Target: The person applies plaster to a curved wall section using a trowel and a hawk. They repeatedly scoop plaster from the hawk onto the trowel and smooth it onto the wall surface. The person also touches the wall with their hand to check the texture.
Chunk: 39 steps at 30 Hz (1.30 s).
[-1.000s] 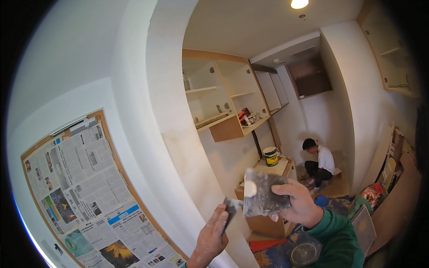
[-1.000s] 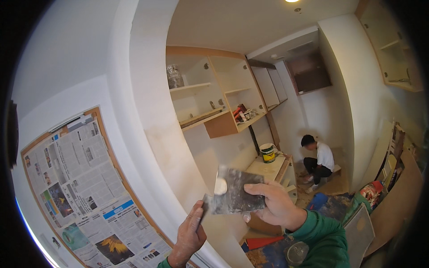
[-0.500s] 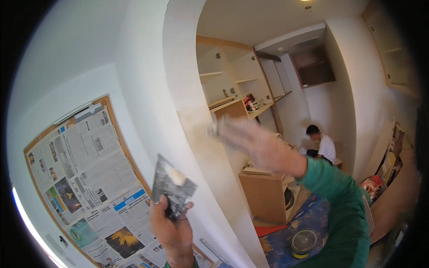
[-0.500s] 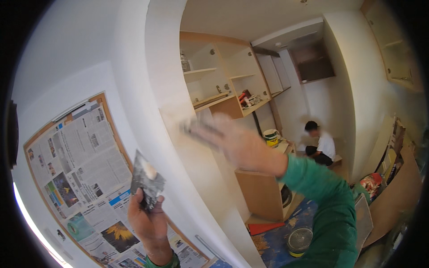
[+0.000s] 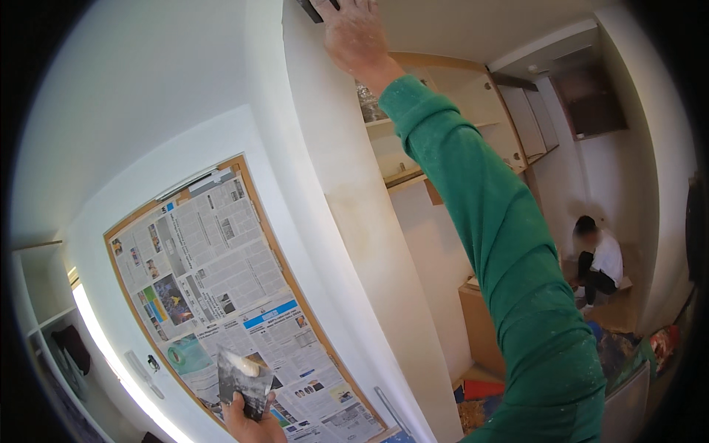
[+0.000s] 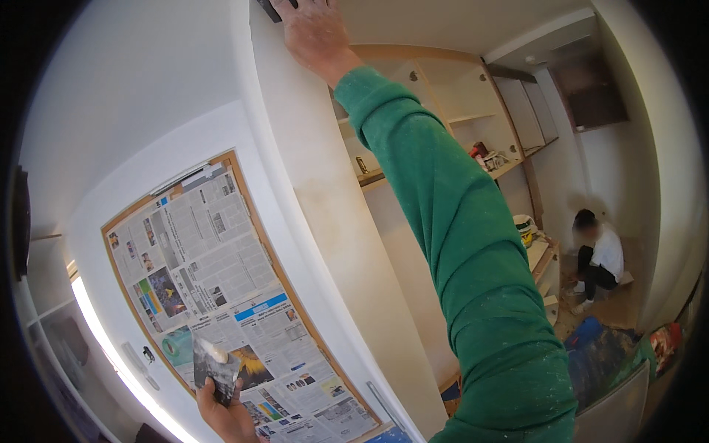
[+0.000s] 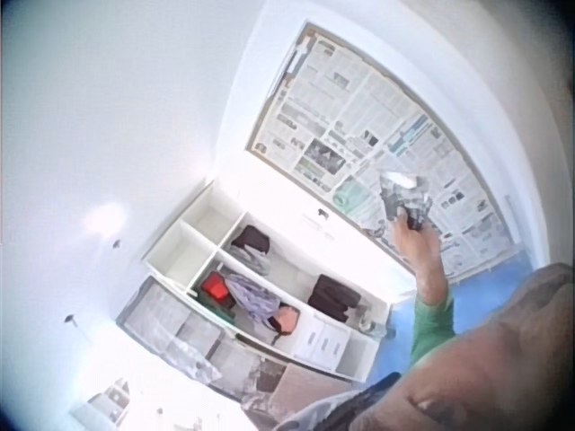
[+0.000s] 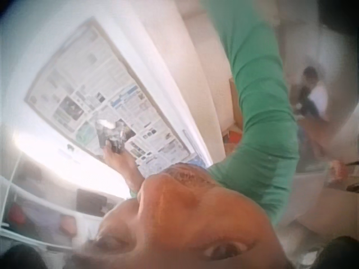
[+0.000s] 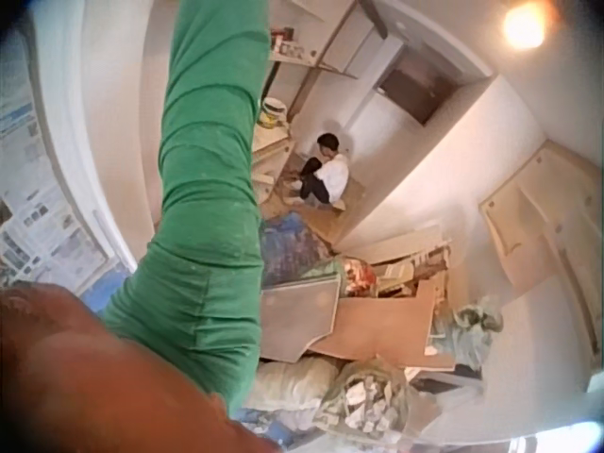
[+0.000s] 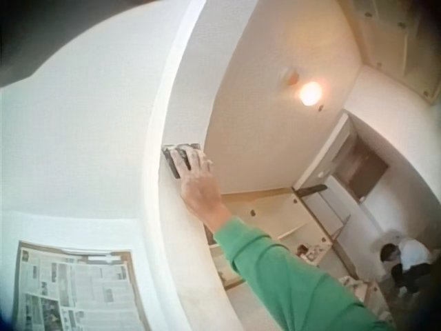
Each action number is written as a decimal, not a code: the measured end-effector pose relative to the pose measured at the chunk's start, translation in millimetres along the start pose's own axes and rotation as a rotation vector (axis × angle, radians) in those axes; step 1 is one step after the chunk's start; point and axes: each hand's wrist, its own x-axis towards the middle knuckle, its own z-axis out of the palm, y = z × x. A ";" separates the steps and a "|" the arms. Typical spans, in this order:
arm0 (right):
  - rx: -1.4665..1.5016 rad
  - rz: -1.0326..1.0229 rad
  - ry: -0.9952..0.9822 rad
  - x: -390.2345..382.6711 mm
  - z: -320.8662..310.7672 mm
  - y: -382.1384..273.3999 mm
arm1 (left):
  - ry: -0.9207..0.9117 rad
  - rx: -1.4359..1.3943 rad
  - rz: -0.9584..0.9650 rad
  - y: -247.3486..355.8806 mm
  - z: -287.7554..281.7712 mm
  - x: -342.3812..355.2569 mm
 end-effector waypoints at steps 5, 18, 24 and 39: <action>-0.055 0.013 0.049 0.4 17.6 4.1 | 0.241 -0.697 -0.373 28.9 3.4 -22.0; 0.020 0.030 -0.004 -6.8 0.1 5.2 | 0.076 0.174 -0.040 10.4 8.3 -59.4; 0.431 0.077 -0.033 -16.5 -52.3 -10.4 | 0.048 -0.891 -0.306 62.4 49.2 -12.5; 0.966 -0.321 -0.550 -109.7 -197.8 -96.4 | -0.200 -0.972 -0.105 124.9 99.7 58.5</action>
